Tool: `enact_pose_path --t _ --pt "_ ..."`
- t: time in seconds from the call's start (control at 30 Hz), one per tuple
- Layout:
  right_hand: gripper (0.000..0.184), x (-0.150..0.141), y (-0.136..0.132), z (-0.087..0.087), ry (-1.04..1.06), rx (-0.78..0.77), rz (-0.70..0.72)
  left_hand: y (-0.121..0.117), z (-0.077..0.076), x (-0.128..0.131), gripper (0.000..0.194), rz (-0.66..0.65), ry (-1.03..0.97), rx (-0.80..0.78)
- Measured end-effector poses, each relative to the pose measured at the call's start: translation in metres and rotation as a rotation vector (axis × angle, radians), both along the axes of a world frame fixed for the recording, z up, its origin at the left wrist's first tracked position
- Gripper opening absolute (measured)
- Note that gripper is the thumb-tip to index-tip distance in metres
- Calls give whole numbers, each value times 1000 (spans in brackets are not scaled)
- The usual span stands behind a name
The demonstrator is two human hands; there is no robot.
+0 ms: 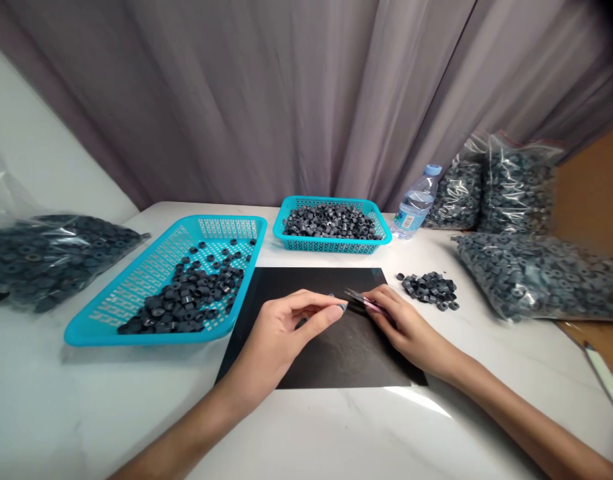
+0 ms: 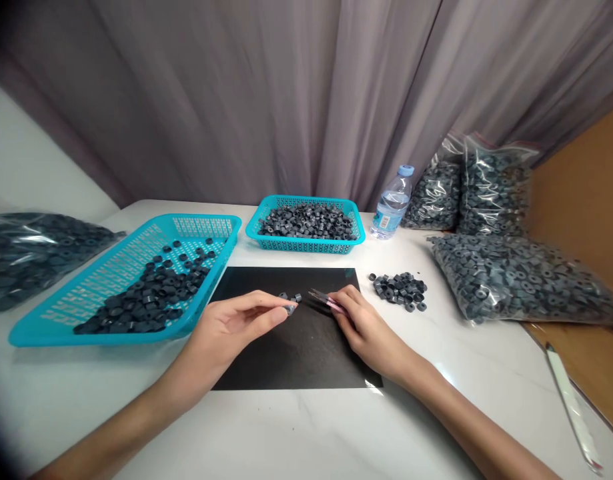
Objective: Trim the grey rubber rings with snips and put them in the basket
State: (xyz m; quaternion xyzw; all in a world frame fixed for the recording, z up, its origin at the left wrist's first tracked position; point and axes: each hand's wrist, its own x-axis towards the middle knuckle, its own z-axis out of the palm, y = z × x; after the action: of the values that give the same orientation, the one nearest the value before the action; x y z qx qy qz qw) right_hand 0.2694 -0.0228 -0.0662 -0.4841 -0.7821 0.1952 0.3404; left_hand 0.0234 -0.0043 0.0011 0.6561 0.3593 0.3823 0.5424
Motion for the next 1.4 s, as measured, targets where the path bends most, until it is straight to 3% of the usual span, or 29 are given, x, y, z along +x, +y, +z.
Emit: enact_pose_path --t 0.13,0.37,0.93,1.03,1.1,1.13,1.2,1.23,1.3,1.4 --pt "23 0 -1 -1 -3 -17 10 0 2 -1 14 -40 -69 -248" --pt "25 0 -1 -3 21 -27 41 -2 3 3 23 -77 -195 -470" --pt "28 9 4 5 156 -237 40 -6 5 4 26 -81 -304 -550" --pt "28 11 6 3 162 -265 19 -1 15 -2 28 -37 -132 -335" --pt "27 11 6 2 148 -257 7 7 26 -15 26 80 114 4" --pt "27 10 6 1 142 -250 4 13 31 -25 24 200 270 230" --pt "25 9 5 2 135 -235 1 28 40 -51 21 567 583 598" --pt "25 8 5 2 135 -229 -1 36 42 -64 22 675 773 654" --pt "24 6 5 3 134 -219 0 50 45 -86 28 768 1022 723" --pt "25 3 3 1 132 -175 -23 56 44 -95 37 850 1073 846"
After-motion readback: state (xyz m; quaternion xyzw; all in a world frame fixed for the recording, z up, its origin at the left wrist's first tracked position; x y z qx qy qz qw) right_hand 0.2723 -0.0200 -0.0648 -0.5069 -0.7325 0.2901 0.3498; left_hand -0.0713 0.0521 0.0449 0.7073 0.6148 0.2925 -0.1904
